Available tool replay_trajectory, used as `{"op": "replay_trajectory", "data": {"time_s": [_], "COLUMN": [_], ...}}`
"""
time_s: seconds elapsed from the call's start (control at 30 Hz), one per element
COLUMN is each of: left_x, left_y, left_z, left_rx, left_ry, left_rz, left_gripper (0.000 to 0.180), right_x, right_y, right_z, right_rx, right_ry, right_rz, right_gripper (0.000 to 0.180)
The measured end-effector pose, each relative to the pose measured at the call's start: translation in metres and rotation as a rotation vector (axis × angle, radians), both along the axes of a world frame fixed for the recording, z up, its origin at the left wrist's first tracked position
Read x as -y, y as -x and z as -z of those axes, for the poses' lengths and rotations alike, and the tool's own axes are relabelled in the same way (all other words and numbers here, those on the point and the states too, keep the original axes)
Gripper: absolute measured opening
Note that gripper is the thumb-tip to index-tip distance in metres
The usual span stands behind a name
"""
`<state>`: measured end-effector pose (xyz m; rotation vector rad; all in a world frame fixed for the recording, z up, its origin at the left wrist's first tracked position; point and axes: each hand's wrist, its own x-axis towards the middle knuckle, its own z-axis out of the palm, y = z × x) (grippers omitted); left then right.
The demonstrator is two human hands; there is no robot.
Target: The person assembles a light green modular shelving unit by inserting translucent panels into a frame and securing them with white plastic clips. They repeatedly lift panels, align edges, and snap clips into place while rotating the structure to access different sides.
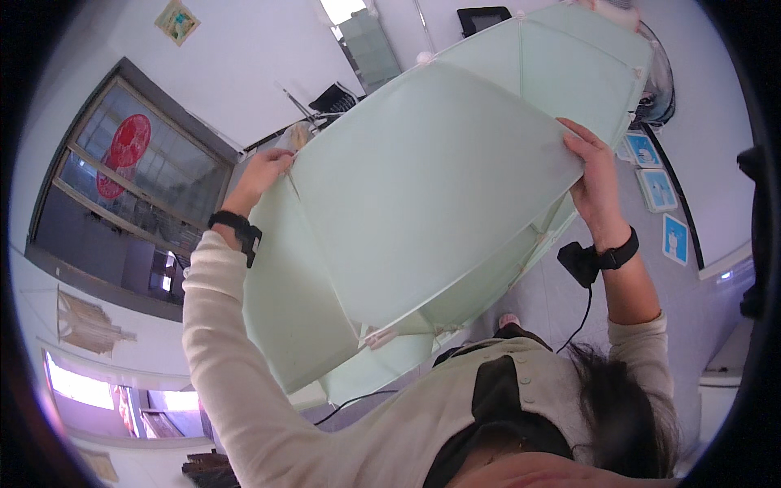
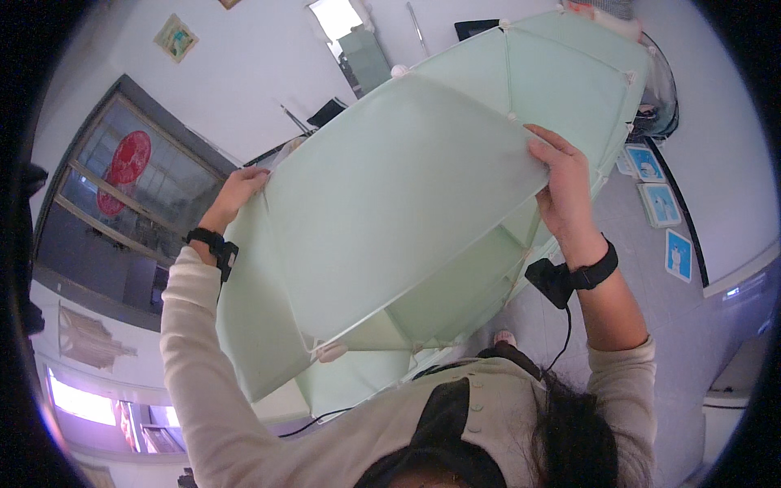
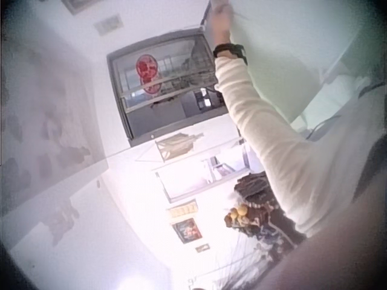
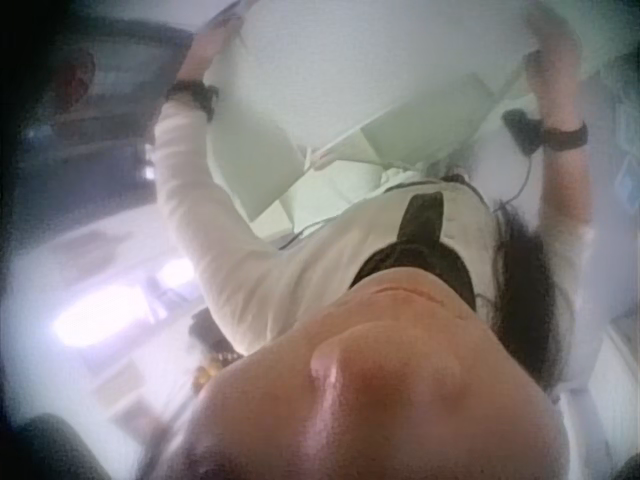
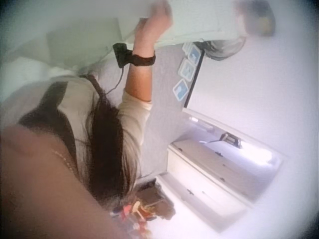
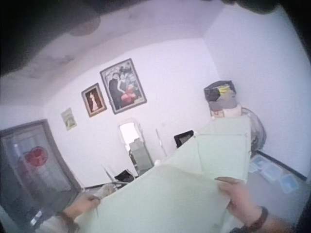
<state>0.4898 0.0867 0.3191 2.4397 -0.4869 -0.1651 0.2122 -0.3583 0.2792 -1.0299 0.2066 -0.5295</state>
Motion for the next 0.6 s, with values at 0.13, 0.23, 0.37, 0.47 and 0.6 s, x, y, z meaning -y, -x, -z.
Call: {"op": "replay_trajectory", "data": {"time_s": [0.13,0.23,0.37,0.47,0.6], "left_x": [-0.006,-0.008,-0.006,-0.005,-0.008], "left_y": [-0.014,-0.018,-0.020,-0.024,-0.031], "left_z": [0.002,0.007,0.015,0.011,-0.002], "left_rx": [-0.009,-0.035,0.007,0.080,0.111], "left_ry": [-0.029,0.051,0.018,-0.148,-0.665], "left_rz": [0.059,-0.013,-0.146,-0.117,0.073], "left_gripper": [0.030,0.031,0.033,0.038,0.055], "right_x": [0.002,0.004,0.009,0.015,0.029], "right_y": [-0.005,-0.005,-0.008,-0.006,-0.010], "right_z": [0.003,0.002,-0.001,-0.008,-0.033], "right_rx": [-0.047,-0.074,-0.154,-0.227,-0.326], "right_ry": [0.075,0.159,0.311,0.455,0.660], "right_rz": [0.016,-0.010,0.008,-0.032,-0.117], "right_gripper": [0.037,0.038,0.039,0.039,0.040]}}
